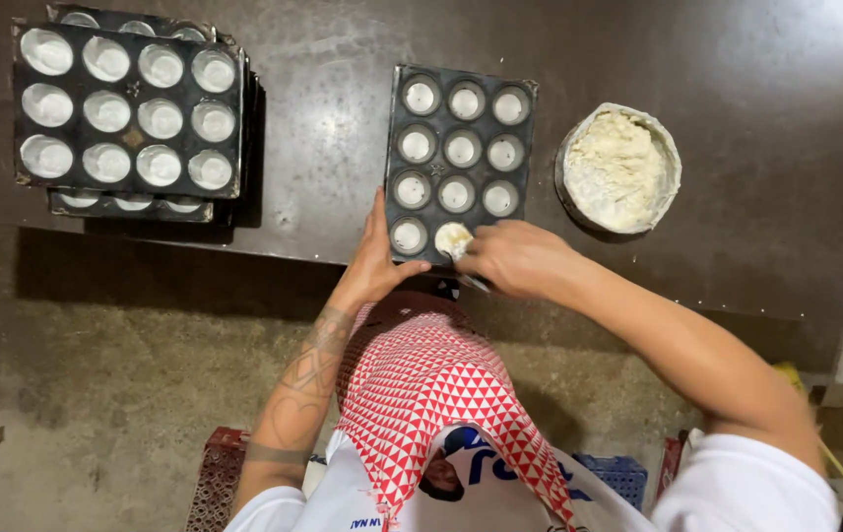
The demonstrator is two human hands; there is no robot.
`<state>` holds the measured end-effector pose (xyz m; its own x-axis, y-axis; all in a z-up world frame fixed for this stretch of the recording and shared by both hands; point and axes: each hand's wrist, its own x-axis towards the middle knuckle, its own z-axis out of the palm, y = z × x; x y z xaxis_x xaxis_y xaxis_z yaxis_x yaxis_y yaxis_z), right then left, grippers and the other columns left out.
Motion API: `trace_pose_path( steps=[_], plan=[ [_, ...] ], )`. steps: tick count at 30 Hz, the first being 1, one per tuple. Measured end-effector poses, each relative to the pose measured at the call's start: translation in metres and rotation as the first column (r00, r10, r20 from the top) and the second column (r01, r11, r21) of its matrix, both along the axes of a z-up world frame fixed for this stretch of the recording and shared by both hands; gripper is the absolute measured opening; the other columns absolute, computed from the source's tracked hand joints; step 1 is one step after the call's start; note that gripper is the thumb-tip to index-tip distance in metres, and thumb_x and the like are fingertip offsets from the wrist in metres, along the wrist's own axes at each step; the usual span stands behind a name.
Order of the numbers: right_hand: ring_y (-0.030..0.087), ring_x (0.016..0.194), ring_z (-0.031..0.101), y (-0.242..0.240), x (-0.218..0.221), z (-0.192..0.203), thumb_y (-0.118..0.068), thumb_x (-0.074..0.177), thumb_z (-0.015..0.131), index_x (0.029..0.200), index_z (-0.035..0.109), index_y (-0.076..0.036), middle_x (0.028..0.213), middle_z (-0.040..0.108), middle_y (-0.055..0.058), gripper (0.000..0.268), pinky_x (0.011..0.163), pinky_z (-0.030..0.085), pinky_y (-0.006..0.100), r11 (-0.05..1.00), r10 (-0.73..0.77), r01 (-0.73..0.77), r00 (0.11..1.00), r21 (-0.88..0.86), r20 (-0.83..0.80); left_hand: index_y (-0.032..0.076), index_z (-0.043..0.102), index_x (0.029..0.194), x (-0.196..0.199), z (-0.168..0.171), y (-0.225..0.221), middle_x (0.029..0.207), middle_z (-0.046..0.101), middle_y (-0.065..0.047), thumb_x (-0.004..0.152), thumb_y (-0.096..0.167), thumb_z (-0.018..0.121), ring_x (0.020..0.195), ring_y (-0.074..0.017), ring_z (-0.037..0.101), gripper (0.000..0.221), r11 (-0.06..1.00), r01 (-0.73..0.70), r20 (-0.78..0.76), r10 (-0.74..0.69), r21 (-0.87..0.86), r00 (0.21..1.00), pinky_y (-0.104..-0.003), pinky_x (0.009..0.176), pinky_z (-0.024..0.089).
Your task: The person dips a brush into a bowl of grease, applies it to the cups of muffin tins, and stacks the coated muffin tins on the table.
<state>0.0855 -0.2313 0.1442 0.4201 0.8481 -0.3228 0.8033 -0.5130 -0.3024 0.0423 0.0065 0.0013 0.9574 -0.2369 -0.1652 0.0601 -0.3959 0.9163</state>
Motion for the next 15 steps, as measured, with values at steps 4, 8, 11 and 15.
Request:
trace_pose_path(
  steps=[4,8,11,15],
  plan=[
    [0.024,0.072,0.076,0.019,0.007,-0.083,-0.035,0.115,0.054,0.089,0.076,0.000,0.079,0.077,0.016,0.049,0.075,0.061,0.037,0.629,-0.718,0.776,0.597,0.032,-0.357,-0.006,-0.005,0.158,-0.001,0.001,0.001,0.164,0.017,-0.034,0.069,0.024,0.095,0.153,-0.0448,0.021,0.138,1.000,0.015,0.020,-0.015,0.006,1.000,-0.046,0.125,0.023],
    [0.029,0.069,0.068,-0.014,-0.021,-0.129,-0.032,0.107,0.054,0.113,0.066,0.007,0.087,0.070,0.022,0.041,0.062,0.053,0.043,-0.257,-0.420,0.966,-0.125,-0.014,-0.899,-0.006,-0.005,0.159,0.001,0.007,0.000,0.165,0.016,-0.033,0.068,0.022,0.094,0.154,-0.0444,0.020,0.137,1.000,0.012,0.000,-0.012,-0.004,1.000,-0.047,0.125,0.022],
    [0.028,0.088,0.074,-0.058,-0.073,-0.110,-0.036,0.106,0.047,0.125,0.060,0.005,0.103,0.071,0.023,0.047,0.082,0.064,0.038,-0.397,0.051,0.902,-0.160,-0.167,-0.986,-0.006,-0.004,0.158,0.003,0.009,0.001,0.164,0.016,-0.033,0.069,0.022,0.094,0.154,-0.0442,0.019,0.136,1.000,0.012,-0.004,-0.012,-0.012,1.000,-0.047,0.126,0.021],
    [0.021,0.083,0.067,-0.135,-0.097,-0.049,-0.026,0.112,0.054,0.125,0.059,0.006,0.103,0.069,0.019,0.035,0.075,0.059,0.035,-0.353,-0.394,0.852,0.241,0.388,-0.887,-0.006,-0.004,0.159,0.001,0.007,0.001,0.166,0.014,-0.033,0.071,0.023,0.093,0.155,-0.0433,0.018,0.134,0.999,0.036,0.006,-0.036,0.013,0.999,-0.046,0.126,0.019]
  ],
)
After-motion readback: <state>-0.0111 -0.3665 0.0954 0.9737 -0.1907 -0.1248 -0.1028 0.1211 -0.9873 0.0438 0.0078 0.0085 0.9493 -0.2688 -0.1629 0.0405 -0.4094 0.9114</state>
